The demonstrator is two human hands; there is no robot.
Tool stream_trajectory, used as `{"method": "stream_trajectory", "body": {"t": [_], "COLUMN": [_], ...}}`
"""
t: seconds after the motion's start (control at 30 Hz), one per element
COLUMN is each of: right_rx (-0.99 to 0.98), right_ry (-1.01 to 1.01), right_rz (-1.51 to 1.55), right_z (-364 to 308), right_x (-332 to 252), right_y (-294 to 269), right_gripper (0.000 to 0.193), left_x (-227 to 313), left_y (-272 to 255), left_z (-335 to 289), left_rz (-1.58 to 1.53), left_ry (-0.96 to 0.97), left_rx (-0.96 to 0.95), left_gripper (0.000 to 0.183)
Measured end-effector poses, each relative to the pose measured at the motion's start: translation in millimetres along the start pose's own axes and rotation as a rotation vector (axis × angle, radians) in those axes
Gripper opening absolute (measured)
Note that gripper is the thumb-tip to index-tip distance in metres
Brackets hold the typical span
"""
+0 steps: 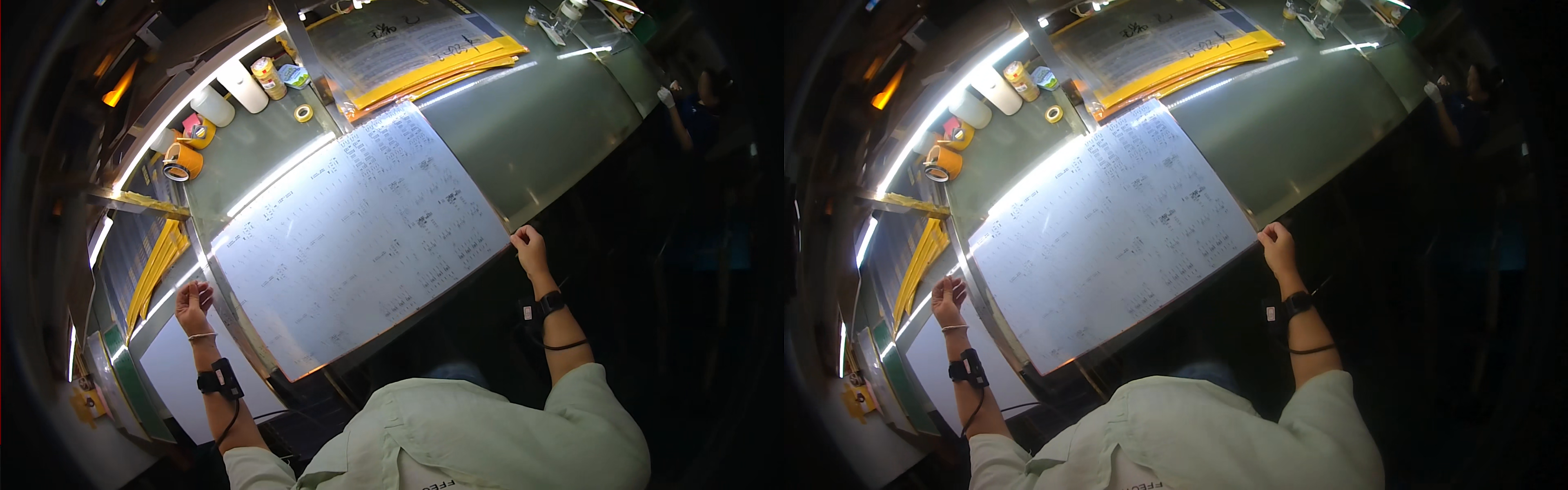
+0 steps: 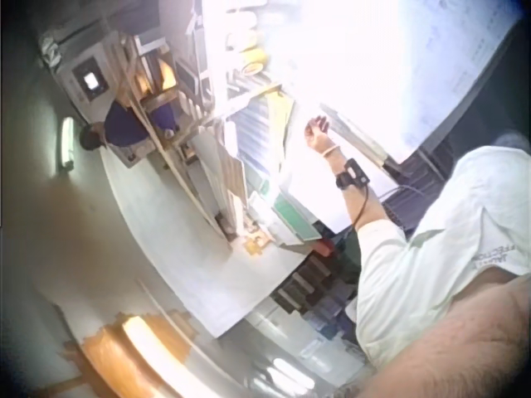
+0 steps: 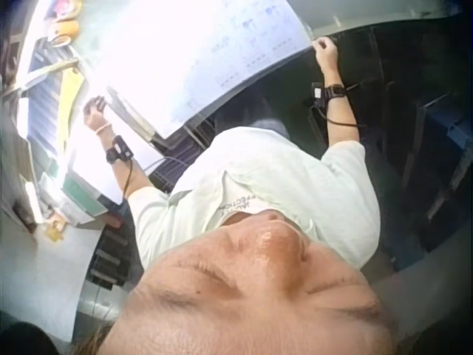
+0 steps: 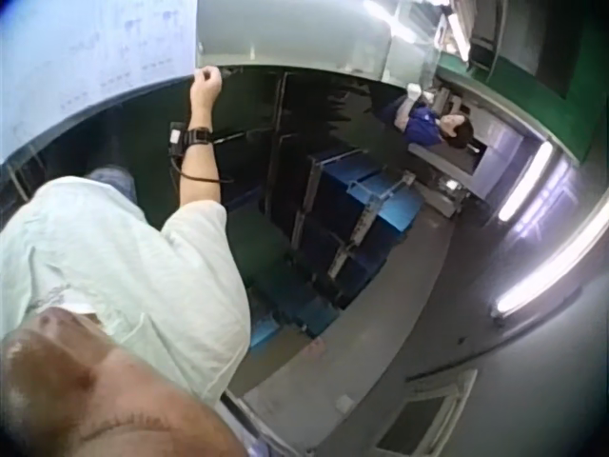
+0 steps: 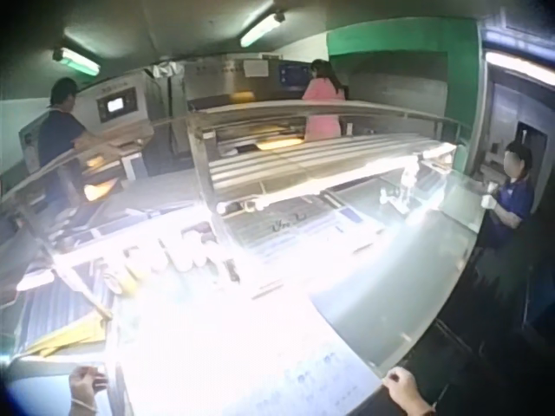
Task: Inspecting and organizing large printed circuit or technical sheets in a factory setting.
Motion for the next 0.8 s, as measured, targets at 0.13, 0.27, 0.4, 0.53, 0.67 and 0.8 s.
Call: {"method": "stream_trajectory", "body": {"t": [0.13, 0.27, 0.4, 0.53, 0.67, 0.8], "right_rx": [-0.104, -0.090, -0.105, -0.128, -0.141, -0.122], "right_ry": [0.359, 0.383, 0.396, 0.390, 0.350, 0.356], "right_rz": [0.281, 0.425, 0.437, 0.427, 0.409, 0.391], "right_z": [-6.7, -6.7, -5.8, -7.0, -8.0, -9.4], "right_x": [4.8, 6.8, 3.3, 0.6, -1.4, -3.2], "right_y": [19.2, 20.4, 19.9, 18.7, 18.7, 19.4], "right_gripper": [0.007, 0.007, 0.008, 0.008, 0.009, 0.009], "left_x": [2.7, 5.6, 9.5, 10.9, 9.2, 3.6], "left_y": [-7.7, -6.7, -0.9, 2.3, -1.6, -4.0], "left_z": [3.7, 8.1, 12.0, 10.2, 7.9, 11.1], "left_rz": [0.020, 0.036, 0.029, 0.021, 0.009, 0.014], "left_ry": [0.004, 0.005, 0.005, 0.010, 0.011, -0.003], "left_rx": [0.010, 0.027, 0.013, 0.023, 0.016, 0.002], "left_gripper": [0.014, 0.014, 0.013, 0.013, 0.013, 0.013]}}
Point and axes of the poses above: each hand's wrist, its own z-axis towards the middle knuckle, its own y-axis out of the palm, x = y × z, the point moved 7 cm from there along z, towards the middle knuckle, and after that the axes turned 10 degrees about -y, right-handed, at the moved point
